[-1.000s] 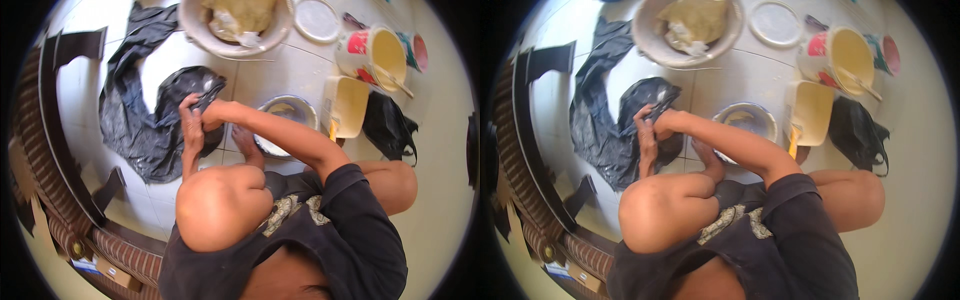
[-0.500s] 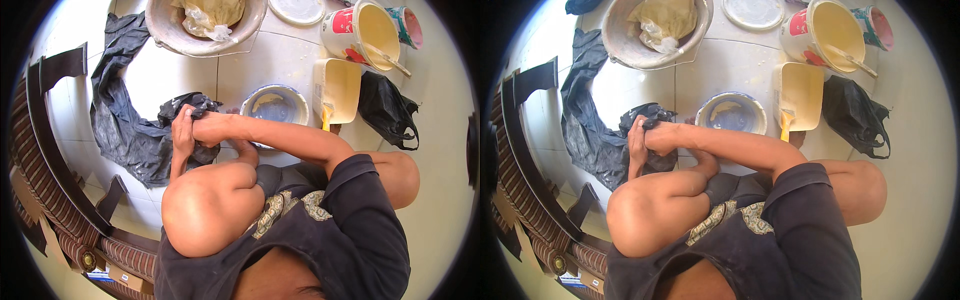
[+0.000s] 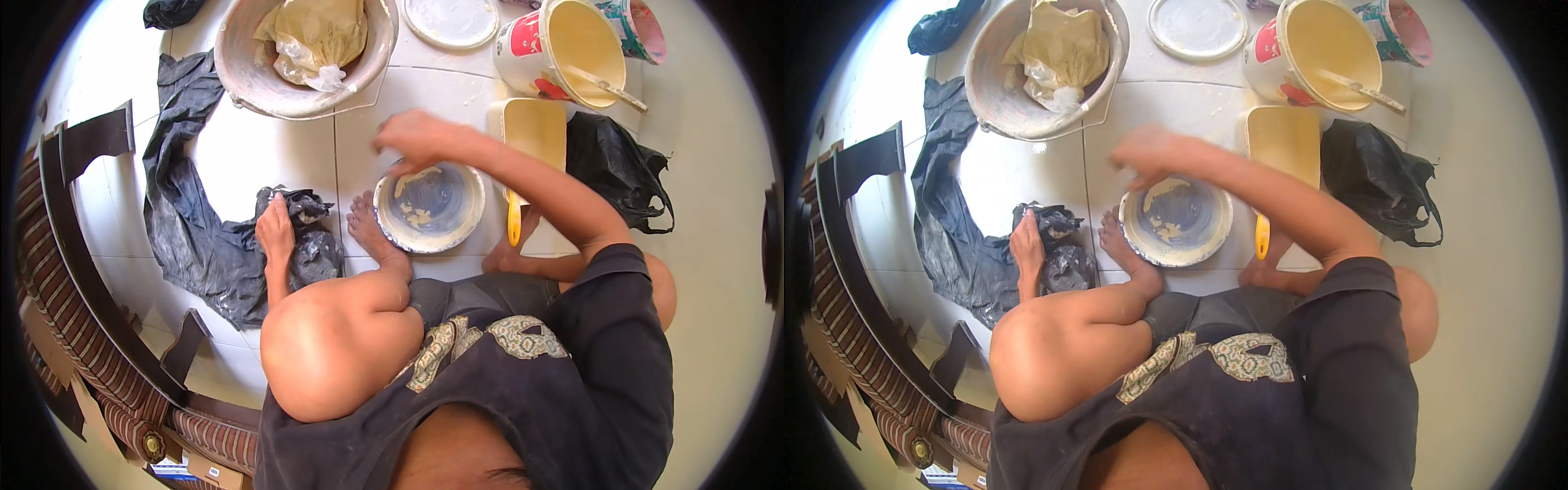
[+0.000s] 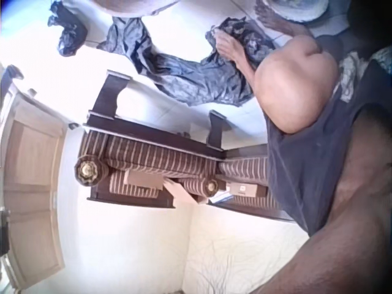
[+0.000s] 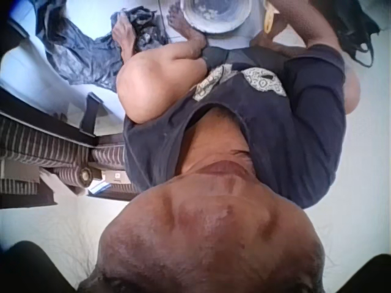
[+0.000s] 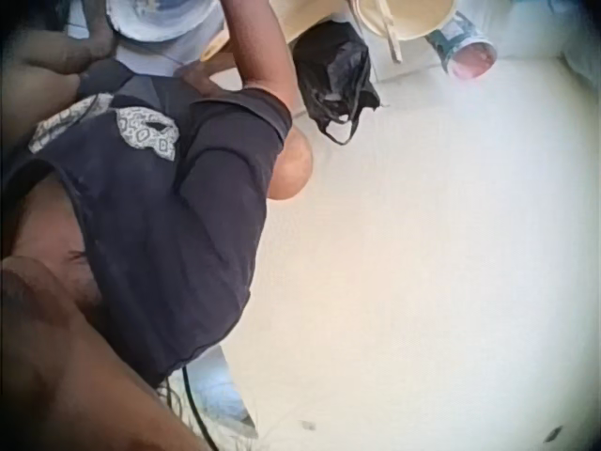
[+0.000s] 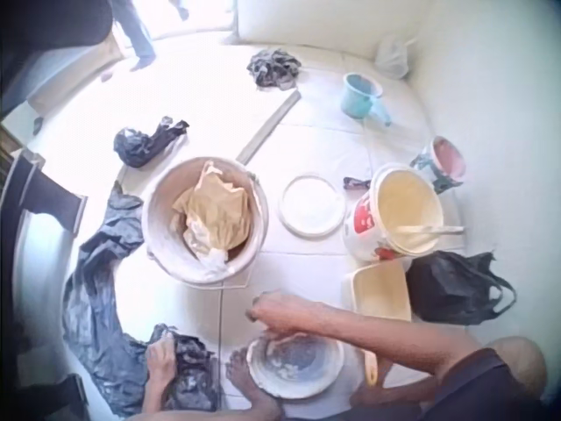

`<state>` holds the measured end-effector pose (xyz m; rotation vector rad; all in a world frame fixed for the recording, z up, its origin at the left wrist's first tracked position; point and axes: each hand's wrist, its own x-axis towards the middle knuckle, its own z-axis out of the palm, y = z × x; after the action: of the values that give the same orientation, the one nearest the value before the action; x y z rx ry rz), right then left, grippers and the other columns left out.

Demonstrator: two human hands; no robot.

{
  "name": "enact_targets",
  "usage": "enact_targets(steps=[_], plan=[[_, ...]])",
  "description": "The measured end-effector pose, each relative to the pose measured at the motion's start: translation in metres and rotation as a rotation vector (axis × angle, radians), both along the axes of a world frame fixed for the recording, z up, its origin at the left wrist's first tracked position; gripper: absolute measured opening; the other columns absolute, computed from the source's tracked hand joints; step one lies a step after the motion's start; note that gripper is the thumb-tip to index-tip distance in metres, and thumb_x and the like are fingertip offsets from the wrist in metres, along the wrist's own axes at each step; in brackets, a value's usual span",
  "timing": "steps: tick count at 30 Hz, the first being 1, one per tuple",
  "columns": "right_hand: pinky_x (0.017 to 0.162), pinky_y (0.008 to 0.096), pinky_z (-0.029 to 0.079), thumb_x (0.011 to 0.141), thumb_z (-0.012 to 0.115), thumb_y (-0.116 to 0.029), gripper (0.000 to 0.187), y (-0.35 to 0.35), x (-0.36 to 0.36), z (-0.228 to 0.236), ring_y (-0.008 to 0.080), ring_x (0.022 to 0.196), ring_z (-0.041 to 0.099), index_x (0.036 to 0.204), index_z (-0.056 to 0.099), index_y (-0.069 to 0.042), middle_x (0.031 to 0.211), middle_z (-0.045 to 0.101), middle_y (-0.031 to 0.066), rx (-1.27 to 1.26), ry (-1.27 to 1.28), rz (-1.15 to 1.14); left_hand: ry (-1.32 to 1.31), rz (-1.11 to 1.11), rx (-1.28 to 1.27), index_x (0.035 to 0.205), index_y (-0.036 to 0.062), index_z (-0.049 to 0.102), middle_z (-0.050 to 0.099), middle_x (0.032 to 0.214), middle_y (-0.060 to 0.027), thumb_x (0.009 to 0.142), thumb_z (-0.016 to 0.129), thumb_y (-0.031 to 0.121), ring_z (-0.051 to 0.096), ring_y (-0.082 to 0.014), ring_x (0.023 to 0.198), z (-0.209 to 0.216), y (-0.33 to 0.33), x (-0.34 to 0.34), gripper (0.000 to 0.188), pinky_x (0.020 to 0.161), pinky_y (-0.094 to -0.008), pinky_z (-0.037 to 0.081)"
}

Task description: The person prepares a mixture of paint and putty by stirring contents in a bucket, transferring white material from a bag into a container, and mixing it with a brush.

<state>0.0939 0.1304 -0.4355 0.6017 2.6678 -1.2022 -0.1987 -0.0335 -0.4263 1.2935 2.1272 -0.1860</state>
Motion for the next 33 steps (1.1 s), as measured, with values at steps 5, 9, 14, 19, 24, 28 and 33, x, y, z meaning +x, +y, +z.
enact_targets(steps=[5, 9, 14, 19, 24, 28, 33], plan=[[0.074, 0.046, 0.052, 0.081, 0.07, -0.026, 0.037, 0.026, 0.062, -0.016, 0.0351, 0.084, 0.066, 0.116, 0.066, -0.014, 0.084, 0.068, 0.0162, -0.075, -0.239, 0.068, -0.01, -0.012, 0.005, 0.114, 0.0149, 0.063, 0.068, 0.1, -0.0253, 0.098, 0.042, 0.043, 0.063, -0.0441, 0.098, 0.009, 0.019, 0.019, 0.038, 0.086, -0.0498, 0.048], [0.071, 0.0467, 0.051, 0.085, 0.065, -0.02, 0.026, 0.034, 0.06, 0.004, 0.0363, 0.08, 0.066, 0.109, 0.065, -0.011, 0.079, 0.067, 0.0163, -0.007, -0.184, -0.105, -0.139, 0.017, 0.118, 0.116, 0.0149, 0.061, 0.068, 0.102, -0.0221, 0.097, 0.045, 0.039, 0.063, -0.0427, 0.099, 0.0, 0.019, 0.035, 0.035, 0.086, -0.0489, 0.048], [0.069, 0.0466, 0.049, 0.088, 0.063, -0.019, 0.019, 0.094, 0.058, 0.08, 0.0368, 0.077, 0.064, 0.105, 0.063, -0.01, 0.08, 0.066, 0.0153, 0.186, -0.169, -0.138, -0.173, 0.107, 0.085, 0.119, 0.0137, 0.06, 0.068, 0.107, -0.0229, 0.094, 0.048, 0.042, 0.062, -0.0423, 0.104, -0.032, 0.019, 0.041, 0.04, 0.088, -0.0474, 0.048], [0.073, 0.0371, 0.051, 0.093, 0.061, -0.022, 0.022, 0.148, 0.086, 0.174, 0.0257, 0.084, 0.067, 0.11, 0.061, -0.008, 0.086, 0.068, 0.0113, 0.2, 0.051, -0.223, -0.007, 0.225, 0.527, 0.09, 0.0143, 0.065, 0.067, 0.079, -0.014, 0.086, 0.058, 0.024, 0.066, -0.0371, 0.075, -0.072, -0.005, 0.04, 0.013, 0.067, -0.044, 0.048], [0.06, 0.0319, 0.047, 0.091, 0.063, -0.019, 0.023, 0.244, 0.164, 0.195, 0.0164, 0.065, 0.055, 0.107, 0.057, -0.003, 0.078, 0.059, 0.002, 0.032, 0.06, -0.649, 0.147, 0.108, 0.644, 0.091, 0.0087, 0.063, 0.067, 0.081, -0.0141, 0.084, 0.058, 0.02, 0.065, -0.0369, 0.08, -0.09, -0.006, 0.051, 0.014, 0.072, -0.0469, 0.049], [0.071, 0.0239, 0.047, 0.097, 0.056, -0.031, 0.025, 0.318, 0.228, 0.139, 0.0054, 0.077, 0.058, 0.108, 0.062, -0.009, 0.087, 0.063, -0.0018, -0.021, -0.064, -0.886, 0.138, 0.089, 0.644, 0.093, 0.0082, 0.063, 0.067, 0.084, -0.0148, 0.085, 0.059, 0.022, 0.065, -0.0368, 0.083, -0.094, 0.001, 0.053, 0.017, 0.074, -0.0466, 0.049], [0.065, 0.0275, 0.054, 0.091, 0.057, -0.026, 0.025, 0.365, 0.236, 0.033, 0.0134, 0.072, 0.064, 0.099, 0.063, -0.004, 0.083, 0.066, 0.0051, -0.156, -0.123, -1.301, 0.158, 0.081, 0.616, 0.095, 0.0085, 0.064, 0.067, 0.087, -0.015, 0.086, 0.059, 0.023, 0.065, -0.0371, 0.085, -0.09, -0.009, 0.05, 0.018, 0.075, -0.0467, 0.05]])
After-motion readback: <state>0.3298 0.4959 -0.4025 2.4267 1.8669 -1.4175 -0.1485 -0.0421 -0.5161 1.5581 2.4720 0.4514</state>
